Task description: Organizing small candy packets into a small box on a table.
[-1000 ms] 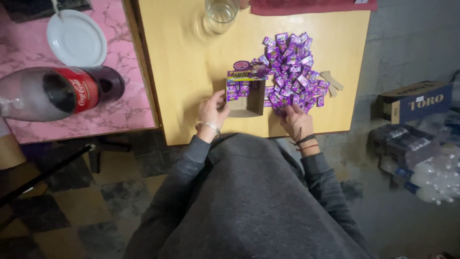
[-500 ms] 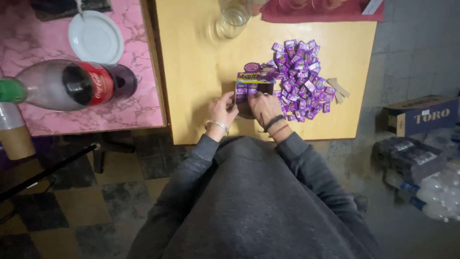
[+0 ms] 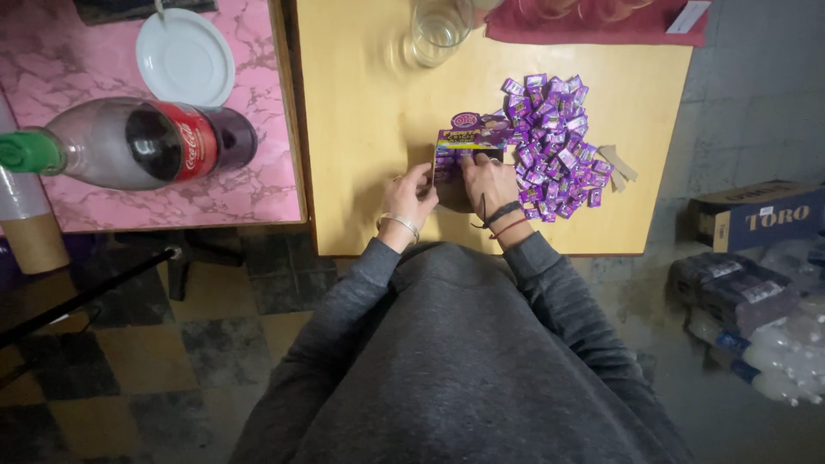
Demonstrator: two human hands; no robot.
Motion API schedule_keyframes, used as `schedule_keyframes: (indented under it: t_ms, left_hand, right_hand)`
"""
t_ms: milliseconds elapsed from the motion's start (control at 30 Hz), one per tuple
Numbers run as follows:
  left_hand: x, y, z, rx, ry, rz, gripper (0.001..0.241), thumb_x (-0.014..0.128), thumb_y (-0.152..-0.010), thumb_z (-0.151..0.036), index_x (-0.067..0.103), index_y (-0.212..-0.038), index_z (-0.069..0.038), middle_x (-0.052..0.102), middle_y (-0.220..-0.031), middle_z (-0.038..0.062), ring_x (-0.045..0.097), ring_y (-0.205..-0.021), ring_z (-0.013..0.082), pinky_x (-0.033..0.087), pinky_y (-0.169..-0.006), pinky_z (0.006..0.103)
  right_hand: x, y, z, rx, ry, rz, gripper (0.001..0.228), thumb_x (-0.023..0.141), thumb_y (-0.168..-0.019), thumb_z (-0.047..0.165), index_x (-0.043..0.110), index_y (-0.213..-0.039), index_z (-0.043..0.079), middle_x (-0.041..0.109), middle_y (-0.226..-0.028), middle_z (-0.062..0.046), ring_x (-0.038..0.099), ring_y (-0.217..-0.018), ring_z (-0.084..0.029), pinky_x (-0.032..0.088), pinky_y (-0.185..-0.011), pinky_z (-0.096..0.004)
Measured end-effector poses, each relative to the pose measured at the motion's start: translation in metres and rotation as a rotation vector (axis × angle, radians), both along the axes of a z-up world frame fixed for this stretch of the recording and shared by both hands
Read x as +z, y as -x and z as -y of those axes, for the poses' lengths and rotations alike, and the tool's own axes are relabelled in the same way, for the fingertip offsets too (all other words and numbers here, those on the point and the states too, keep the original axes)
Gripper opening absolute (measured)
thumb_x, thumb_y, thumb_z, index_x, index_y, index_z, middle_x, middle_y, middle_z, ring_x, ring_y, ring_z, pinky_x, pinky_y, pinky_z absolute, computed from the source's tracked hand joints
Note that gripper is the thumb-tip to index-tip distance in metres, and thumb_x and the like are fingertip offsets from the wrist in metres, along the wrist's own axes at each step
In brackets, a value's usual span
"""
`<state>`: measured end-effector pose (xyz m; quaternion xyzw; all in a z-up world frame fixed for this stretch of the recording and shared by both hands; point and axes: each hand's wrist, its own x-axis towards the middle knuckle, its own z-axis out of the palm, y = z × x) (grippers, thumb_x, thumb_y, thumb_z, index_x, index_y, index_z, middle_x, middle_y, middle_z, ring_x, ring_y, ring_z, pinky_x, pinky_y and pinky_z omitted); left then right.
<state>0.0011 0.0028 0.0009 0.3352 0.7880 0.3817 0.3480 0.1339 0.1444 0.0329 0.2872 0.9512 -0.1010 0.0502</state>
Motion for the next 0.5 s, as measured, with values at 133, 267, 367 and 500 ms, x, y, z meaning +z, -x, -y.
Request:
schedule_keyframes:
  t_ms: [133, 267, 367, 500]
  left_hand:
    - [0.004, 0.002, -0.001, -0.009, 0.005, -0.016, 0.046, 0.077, -0.082, -0.013, 0.067, -0.126, -0.012, 0.077, -0.098, 0.013, 0.078, -0.084, 0.0243, 0.062, -0.077, 0.0368]
    - [0.004, 0.0, -0.003, 0.01, -0.038, 0.018, 0.044, 0.076, -0.082, -0.013, 0.067, -0.125, -0.012, 0.078, -0.097, 0.011, 0.079, -0.085, 0.0228, 0.062, -0.077, 0.0357]
    - [0.005, -0.001, -0.002, 0.018, -0.036, -0.001, 0.043, 0.077, -0.082, -0.011, 0.068, -0.124, -0.012, 0.078, -0.096, 0.011, 0.078, -0.083, 0.0229, 0.062, -0.076, 0.0358]
    - [0.005, 0.0, -0.003, 0.022, -0.006, 0.018, 0.043, 0.077, -0.081, -0.011, 0.068, -0.123, -0.012, 0.077, -0.095, 0.011, 0.078, -0.082, 0.0225, 0.062, -0.076, 0.035]
  right_hand:
    - [-0.007, -0.001, 0.001, 0.084, 0.036, 0.007, 0.013, 0.058, -0.091, 0.014, 0.067, -0.098, 0.008, 0.07, -0.087, -0.013, 0.073, -0.075, -0.032, 0.058, -0.061, -0.044]
    - [-0.017, 0.001, -0.001, 0.14, 0.077, 0.106, 0.012, 0.06, -0.089, 0.016, 0.07, -0.087, 0.01, 0.072, -0.082, -0.012, 0.073, -0.073, -0.032, 0.057, -0.062, -0.044]
    - [-0.022, 0.003, -0.001, 0.141, 0.113, 0.204, 0.014, 0.06, -0.09, 0.017, 0.071, -0.083, 0.012, 0.073, -0.08, -0.013, 0.074, -0.073, -0.032, 0.057, -0.063, -0.044]
    - [-0.026, 0.001, -0.001, 0.107, 0.13, 0.145, 0.016, 0.059, -0.093, 0.019, 0.071, -0.085, 0.013, 0.073, -0.083, -0.014, 0.073, -0.071, -0.033, 0.057, -0.062, -0.045]
